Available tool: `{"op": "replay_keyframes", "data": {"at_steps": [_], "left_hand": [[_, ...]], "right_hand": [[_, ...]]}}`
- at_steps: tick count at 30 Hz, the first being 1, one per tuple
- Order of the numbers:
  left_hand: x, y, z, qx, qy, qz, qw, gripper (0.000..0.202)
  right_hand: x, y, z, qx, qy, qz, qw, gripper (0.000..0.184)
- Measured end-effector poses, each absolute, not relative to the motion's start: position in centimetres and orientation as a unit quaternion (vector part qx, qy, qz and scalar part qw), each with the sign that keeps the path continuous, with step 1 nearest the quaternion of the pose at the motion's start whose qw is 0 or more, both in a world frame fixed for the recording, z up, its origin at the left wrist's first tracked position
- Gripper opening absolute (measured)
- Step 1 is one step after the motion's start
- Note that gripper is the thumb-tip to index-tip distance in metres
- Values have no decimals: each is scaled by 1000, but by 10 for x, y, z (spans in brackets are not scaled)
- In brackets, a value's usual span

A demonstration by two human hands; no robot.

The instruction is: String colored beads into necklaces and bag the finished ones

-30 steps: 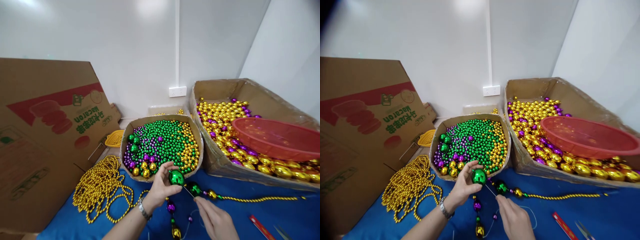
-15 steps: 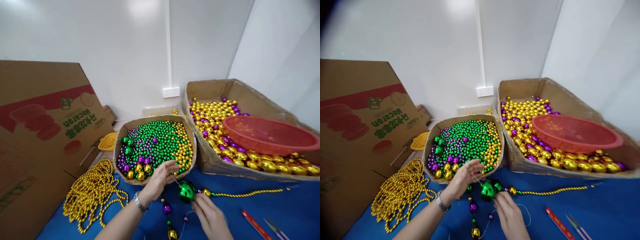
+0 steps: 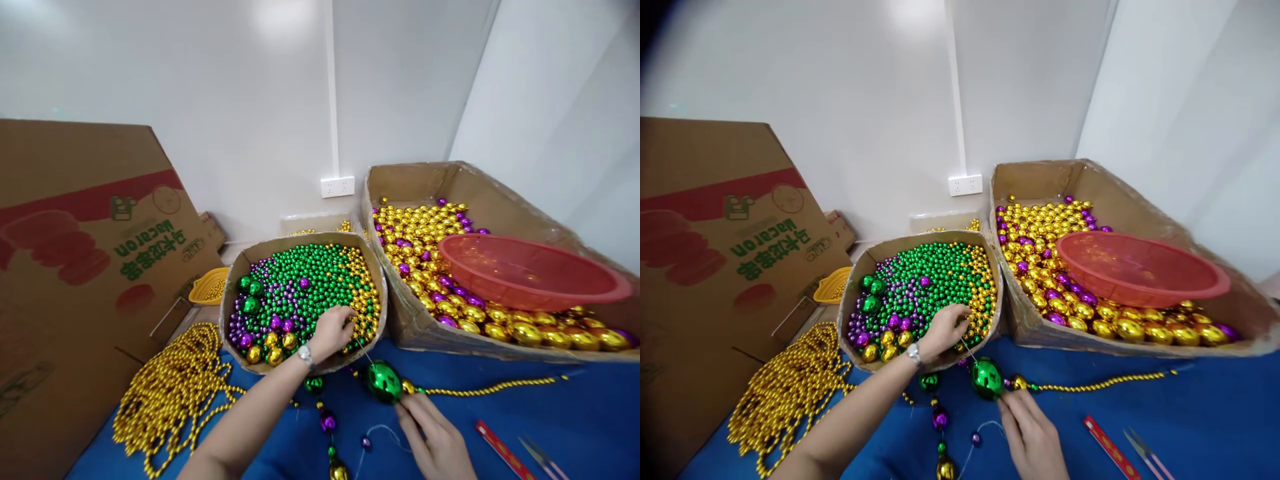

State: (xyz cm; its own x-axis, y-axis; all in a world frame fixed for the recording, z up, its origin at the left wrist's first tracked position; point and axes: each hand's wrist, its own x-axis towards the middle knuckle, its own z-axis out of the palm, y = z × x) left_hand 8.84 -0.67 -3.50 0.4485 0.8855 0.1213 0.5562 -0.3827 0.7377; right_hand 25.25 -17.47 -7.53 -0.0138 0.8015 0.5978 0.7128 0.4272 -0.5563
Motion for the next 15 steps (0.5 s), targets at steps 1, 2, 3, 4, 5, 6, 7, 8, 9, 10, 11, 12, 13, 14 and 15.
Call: {"op": "replay_keyframes", "data": {"at_steps": [1,2,3,4,5,6,7,8,9,10,11,12,13,14,15], "left_hand": [[84,-10,-33,769,450,278,359,19],[80,-15,-32,730,440,303,426,23],[75,-20,-30,672,424,332,507,27],[70,-25,-28,599,402,361,591,29],[66,-30,-27,521,375,385,663,31],[62,-35,-26,455,351,402,713,31],[59,-40,-25,414,335,412,739,30],[57,-44,-24,389,326,421,752,29],[55,-47,-23,373,322,427,758,28],[54,-50,-22,364,321,431,760,27],[53,-51,-21,359,323,432,762,26],[53,-53,-21,356,325,431,763,25],[53,-54,-21,356,326,430,763,25],[53,-54,-21,357,326,428,763,25],[53,-55,-21,359,326,427,763,25]], "right_hand": [[253,-175,-75,-533,-711,50,455,17],[253,-176,-75,-533,-712,52,454,17],[253,-176,-75,-533,-713,55,451,17],[253,-177,-76,-533,-715,56,450,17],[252,-177,-76,-531,-716,59,448,17],[252,-177,-77,-530,-718,60,448,17],[251,-177,-78,-528,-719,62,447,18],[250,-176,-79,-526,-721,64,447,18],[249,-176,-79,-525,-722,66,446,18],[248,-176,-80,-523,-723,68,446,19],[247,-176,-80,-522,-725,70,445,19],[247,-176,-80,-520,-726,71,444,20],[247,-176,-80,-519,-728,71,443,20],[247,-176,-80,-519,-728,69,442,20],[247,-177,-80,-520,-728,67,442,20]]}}
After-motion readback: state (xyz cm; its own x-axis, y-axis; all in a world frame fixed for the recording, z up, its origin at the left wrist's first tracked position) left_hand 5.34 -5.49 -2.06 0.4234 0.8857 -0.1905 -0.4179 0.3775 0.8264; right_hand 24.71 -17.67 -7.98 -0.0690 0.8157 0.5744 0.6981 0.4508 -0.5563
